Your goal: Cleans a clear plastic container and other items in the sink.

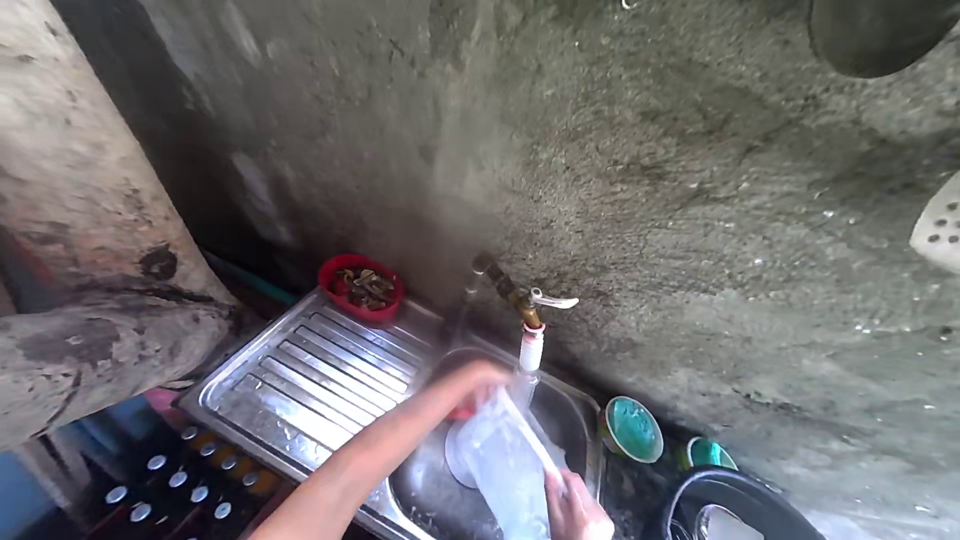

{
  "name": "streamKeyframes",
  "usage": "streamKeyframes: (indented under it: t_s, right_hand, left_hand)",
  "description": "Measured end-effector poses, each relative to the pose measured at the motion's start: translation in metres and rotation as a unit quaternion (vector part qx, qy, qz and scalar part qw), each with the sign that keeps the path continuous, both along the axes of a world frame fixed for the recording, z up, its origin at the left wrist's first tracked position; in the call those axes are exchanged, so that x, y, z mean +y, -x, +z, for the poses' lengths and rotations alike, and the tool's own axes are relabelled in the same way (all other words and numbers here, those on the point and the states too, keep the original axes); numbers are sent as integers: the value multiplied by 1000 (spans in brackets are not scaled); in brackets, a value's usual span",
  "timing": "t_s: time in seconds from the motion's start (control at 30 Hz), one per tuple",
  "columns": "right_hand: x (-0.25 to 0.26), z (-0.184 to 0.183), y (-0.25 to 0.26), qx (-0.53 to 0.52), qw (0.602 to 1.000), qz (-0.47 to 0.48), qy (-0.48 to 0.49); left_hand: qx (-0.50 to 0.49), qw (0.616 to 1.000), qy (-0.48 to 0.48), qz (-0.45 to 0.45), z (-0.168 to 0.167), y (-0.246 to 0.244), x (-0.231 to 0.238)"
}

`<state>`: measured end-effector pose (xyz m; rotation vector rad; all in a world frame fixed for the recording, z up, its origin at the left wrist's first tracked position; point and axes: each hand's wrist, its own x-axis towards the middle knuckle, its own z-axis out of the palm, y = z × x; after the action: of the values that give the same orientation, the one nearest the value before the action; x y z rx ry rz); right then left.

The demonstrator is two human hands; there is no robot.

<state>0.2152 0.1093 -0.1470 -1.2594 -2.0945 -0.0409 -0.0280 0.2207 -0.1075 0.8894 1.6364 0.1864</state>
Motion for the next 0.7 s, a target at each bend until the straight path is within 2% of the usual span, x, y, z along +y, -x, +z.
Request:
streamKeyframes:
  t_s: [0.1,0.17,0.2,0.3,0.33,0.4,0.43,0.53,0.6,0.67,0.7]
  right_hand:
    - [5,17,12,20,981,-99,163]
    - [8,26,21,11,962,-144,231]
    - [10,31,27,9,953,-161,256]
    - [18,40,38,16,936,-197,290]
    - [22,42,41,17,934,-203,294]
    - [30,46,44,12,929,-207,306]
    - [32,47,45,5,927,-205,315]
    - [29,49,51,-7,923,-192,334]
    - [34,50,48,18,915,-202,348]
    - [43,48,41,51,908,-213,358]
    - [45,44,37,74,906,-215,357]
  left_hand:
    - [-40,995,-95,-9,-15,-17,2]
    - [-16,968,-242,-61,-50,-34,8]
    - [-1,956,-290,-37,-55,-45,7]
    - [53,944,-301,122,-21,-77,-25]
    - [86,932,-332,120,-17,-88,-36]
    - [157,911,-380,-27,-18,-95,-50]
    - [166,907,-385,-41,-23,-93,-48]
    - [102,942,-308,80,-29,-73,-23]
    - [92,931,-336,105,-21,-80,-28]
    - [152,918,-363,-56,-6,-93,-47]
    - [167,901,-391,-88,-8,-101,-62]
